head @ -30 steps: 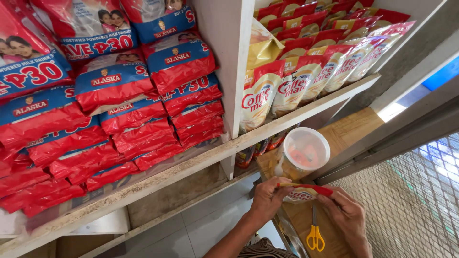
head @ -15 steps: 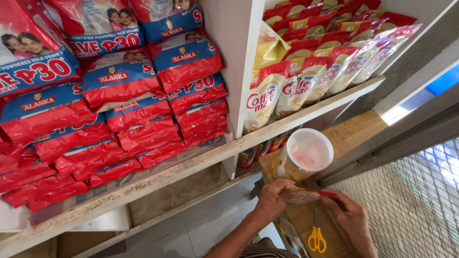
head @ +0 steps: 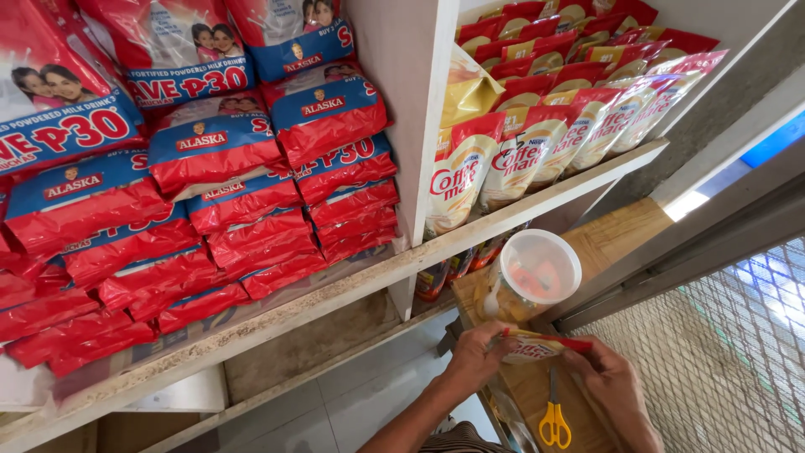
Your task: Organizing and stocking bags of coffee creamer and powdered milk on grocery store shelves.
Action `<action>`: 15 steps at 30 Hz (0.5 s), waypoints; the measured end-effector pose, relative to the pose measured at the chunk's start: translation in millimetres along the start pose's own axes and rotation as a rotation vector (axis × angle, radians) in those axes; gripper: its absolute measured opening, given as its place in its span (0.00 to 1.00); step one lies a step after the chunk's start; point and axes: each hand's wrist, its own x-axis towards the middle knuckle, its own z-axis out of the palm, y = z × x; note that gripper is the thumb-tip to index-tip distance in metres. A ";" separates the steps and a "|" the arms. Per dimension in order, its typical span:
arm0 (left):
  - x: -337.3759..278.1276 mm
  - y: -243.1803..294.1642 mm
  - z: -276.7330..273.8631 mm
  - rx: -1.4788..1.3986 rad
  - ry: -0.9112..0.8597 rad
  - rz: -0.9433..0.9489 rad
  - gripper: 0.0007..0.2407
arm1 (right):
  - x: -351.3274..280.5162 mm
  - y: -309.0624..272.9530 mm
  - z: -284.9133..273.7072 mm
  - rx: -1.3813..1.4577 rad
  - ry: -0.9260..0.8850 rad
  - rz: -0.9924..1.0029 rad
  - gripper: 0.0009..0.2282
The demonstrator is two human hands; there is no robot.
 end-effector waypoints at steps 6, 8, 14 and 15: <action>-4.2 -3.5 -1.6 -0.017 0.019 0.058 0.08 | -1.4 11.7 0.0 -0.055 0.029 0.030 0.09; -5.0 -1.8 -4.9 0.014 0.052 0.104 0.08 | 0.6 16.8 0.1 -0.057 0.027 0.022 0.09; 0.0 11.3 -21.3 -0.456 0.084 -0.224 0.11 | 5.4 14.1 12.3 0.018 -0.187 -0.213 0.24; 2.2 14.4 -25.4 -0.559 0.111 -0.209 0.11 | 6.0 16.9 16.2 0.115 -0.242 -0.141 0.26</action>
